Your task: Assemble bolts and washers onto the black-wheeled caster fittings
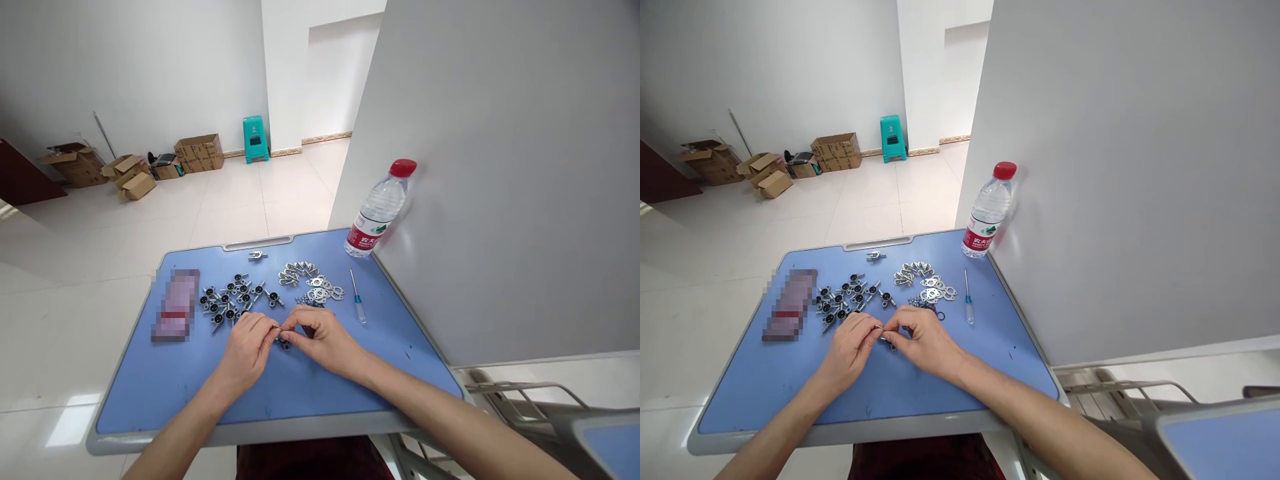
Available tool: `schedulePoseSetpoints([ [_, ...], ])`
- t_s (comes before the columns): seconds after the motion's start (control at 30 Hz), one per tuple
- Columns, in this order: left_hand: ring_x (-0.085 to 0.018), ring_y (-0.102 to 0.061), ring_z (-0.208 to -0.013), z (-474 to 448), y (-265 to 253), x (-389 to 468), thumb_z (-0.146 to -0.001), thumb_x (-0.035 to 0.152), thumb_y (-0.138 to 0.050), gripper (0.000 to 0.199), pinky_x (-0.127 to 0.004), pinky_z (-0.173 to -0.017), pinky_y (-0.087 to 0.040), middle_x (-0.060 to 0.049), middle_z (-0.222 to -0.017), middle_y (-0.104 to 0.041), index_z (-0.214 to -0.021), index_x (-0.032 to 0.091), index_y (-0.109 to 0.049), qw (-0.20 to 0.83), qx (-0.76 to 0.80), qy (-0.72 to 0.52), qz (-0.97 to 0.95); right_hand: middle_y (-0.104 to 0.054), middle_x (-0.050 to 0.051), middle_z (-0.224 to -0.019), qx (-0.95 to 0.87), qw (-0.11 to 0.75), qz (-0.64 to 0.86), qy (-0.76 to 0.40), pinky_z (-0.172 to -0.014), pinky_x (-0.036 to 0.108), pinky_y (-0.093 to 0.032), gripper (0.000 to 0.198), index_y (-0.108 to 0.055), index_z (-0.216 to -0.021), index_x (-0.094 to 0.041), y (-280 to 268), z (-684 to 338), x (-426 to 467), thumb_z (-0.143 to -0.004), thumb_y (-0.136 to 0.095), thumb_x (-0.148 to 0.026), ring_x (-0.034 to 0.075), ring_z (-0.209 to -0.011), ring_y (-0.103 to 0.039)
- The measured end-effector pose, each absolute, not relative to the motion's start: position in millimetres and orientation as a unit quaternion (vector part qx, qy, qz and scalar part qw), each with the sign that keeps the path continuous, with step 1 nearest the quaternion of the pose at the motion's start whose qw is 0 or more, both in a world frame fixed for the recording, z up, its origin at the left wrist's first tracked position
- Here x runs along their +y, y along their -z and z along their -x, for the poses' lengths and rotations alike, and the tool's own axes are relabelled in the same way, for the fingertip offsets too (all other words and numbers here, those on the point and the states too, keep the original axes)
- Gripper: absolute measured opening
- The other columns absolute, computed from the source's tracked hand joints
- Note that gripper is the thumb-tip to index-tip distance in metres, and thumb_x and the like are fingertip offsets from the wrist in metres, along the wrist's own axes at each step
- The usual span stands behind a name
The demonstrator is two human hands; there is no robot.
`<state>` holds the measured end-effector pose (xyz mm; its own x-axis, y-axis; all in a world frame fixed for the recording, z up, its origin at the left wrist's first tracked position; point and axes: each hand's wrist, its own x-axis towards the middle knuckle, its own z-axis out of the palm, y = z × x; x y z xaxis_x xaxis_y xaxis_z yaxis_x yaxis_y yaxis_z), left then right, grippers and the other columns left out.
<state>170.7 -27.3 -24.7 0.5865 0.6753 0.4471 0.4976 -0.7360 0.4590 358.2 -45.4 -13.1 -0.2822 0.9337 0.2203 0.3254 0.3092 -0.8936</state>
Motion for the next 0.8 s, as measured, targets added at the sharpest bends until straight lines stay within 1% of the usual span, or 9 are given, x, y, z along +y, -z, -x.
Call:
schedulePoseSetpoints([
  [0.13,-0.016,-0.049,-0.061,-171.4,25.0,-26.5,-0.102,0.02,-0.032,0.031,-0.031,-0.063,-0.038,-0.001,-0.067,-0.056,-0.078,0.018,-0.052,0.077,0.315,-0.266,-0.908,-0.062,0.001,-0.076,-0.756,0.355,0.455,-0.31,-0.062,0.024,-0.04,0.01,-0.063,-0.081,-0.019,8.7,-364.5,-46.0,-0.089,-0.057,-0.024,0.013,-0.067,-0.053],
  [0.23,-0.016,-0.051,-0.062,-173.4,24.3,-27.0,-0.101,0.018,-0.034,0.031,-0.032,-0.066,-0.039,-0.001,-0.068,-0.056,-0.076,0.018,-0.052,0.037,0.293,-0.236,-0.926,-0.062,0.002,-0.08,-0.789,0.325,0.435,-0.286,-0.062,0.024,-0.041,0.01,-0.06,-0.083,-0.019,9.6,-367.3,-45.5,-0.09,-0.053,-0.019,0.013,-0.068,-0.055],
  [0.3,-0.016,-0.054,-0.065,-174.1,23.1,-27.7,-0.1,0.016,-0.035,0.028,-0.033,-0.069,-0.04,-0.001,-0.071,-0.059,-0.078,0.018,-0.053,0.031,0.283,-0.237,-0.929,-0.063,0.003,-0.081,-0.812,0.299,0.427,-0.263,-0.06,0.024,-0.04,0.011,-0.059,-0.083,-0.019,10.9,-368.5,-45.1,-0.088,-0.051,-0.015,0.014,-0.067,-0.055],
  [0.37,-0.016,-0.056,-0.068,-173.7,21.5,-28.8,-0.1,0.014,-0.036,0.024,-0.033,-0.071,-0.041,-0.002,-0.076,-0.063,-0.085,0.018,-0.054,0.059,0.285,-0.252,-0.923,-0.063,0.003,-0.08,-0.825,0.271,0.431,-0.247,-0.058,0.024,-0.038,0.011,-0.059,-0.082,-0.019,11.1,-369.5,-44.7,-0.085,-0.052,-0.012,0.014,-0.065,-0.054],
  [0.43,-0.015,-0.057,-0.069,-172.4,20.4,-30.0,-0.099,0.013,-0.037,0.02,-0.032,-0.073,-0.043,-0.001,-0.08,-0.064,-0.091,0.018,-0.054,0.118,0.3,-0.269,-0.908,-0.063,0.002,-0.079,-0.822,0.256,0.441,-0.252,-0.058,0.024,-0.037,0.011,-0.059,-0.081,-0.019,10.0,-370.1,-44.5,-0.083,-0.053,-0.01,0.014,-0.064,-0.054],
  [0.53,-0.015,-0.057,-0.069,-170.7,22.1,-31.6,-0.099,0.018,-0.041,0.015,-0.029,-0.069,-0.045,-0.001,-0.08,-0.064,-0.093,0.02,-0.055,0.195,0.333,-0.293,-0.875,-0.063,0.001,-0.079,-0.799,0.253,0.456,-0.3,-0.061,0.024,-0.039,0.011,-0.06,-0.08,-0.019,7.1,-369.3,-44.4,-0.083,-0.055,-0.01,0.013,-0.065,-0.054],
  [0.67,-0.014,-0.06,-0.067,-170.5,26.6,-32.5,-0.098,0.022,-0.044,0.013,-0.025,-0.062,-0.047,0.0,-0.08,-0.065,-0.095,0.021,-0.057,0.262,0.355,-0.317,-0.839,-0.063,0.0,-0.079,-0.766,0.253,0.469,-0.359,-0.061,0.023,-0.039,0.008,-0.061,-0.082,-0.019,4.0,-369.0,-42.6,-0.085,-0.057,-0.014,0.012,-0.064,-0.052],
  [0.73,-0.014,-0.061,-0.068,-169.7,26.1,-32.0,-0.096,0.025,-0.048,0.011,-0.026,-0.065,-0.049,-0.001,-0.084,-0.067,-0.101,0.021,-0.058,0.287,0.362,-0.324,-0.826,-0.062,0.0,-0.078,-0.761,0.253,0.466,-0.375,-0.061,0.023,-0.038,0.009,-0.061,-0.081,-0.018,2.2,-373.1,-40.2,-0.086,-0.055,-0.013,0.012,-0.064,-0.051],
  [0.8,-0.015,-0.062,-0.074,-167.5,23.4,-30.7,-0.094,0.026,-0.052,0.015,-0.029,-0.07,-0.051,-0.003,-0.091,-0.067,-0.107,0.022,-0.057,0.298,0.374,-0.319,-0.818,-0.061,-0.001,-0.077,-0.768,0.242,0.454,-0.381,-0.062,0.024,-0.038,0.012,-0.06,-0.079,-0.018,-0.2,-381.0,-37.0,-0.086,-0.053,-0.011,0.013,-0.066,-0.051],
])
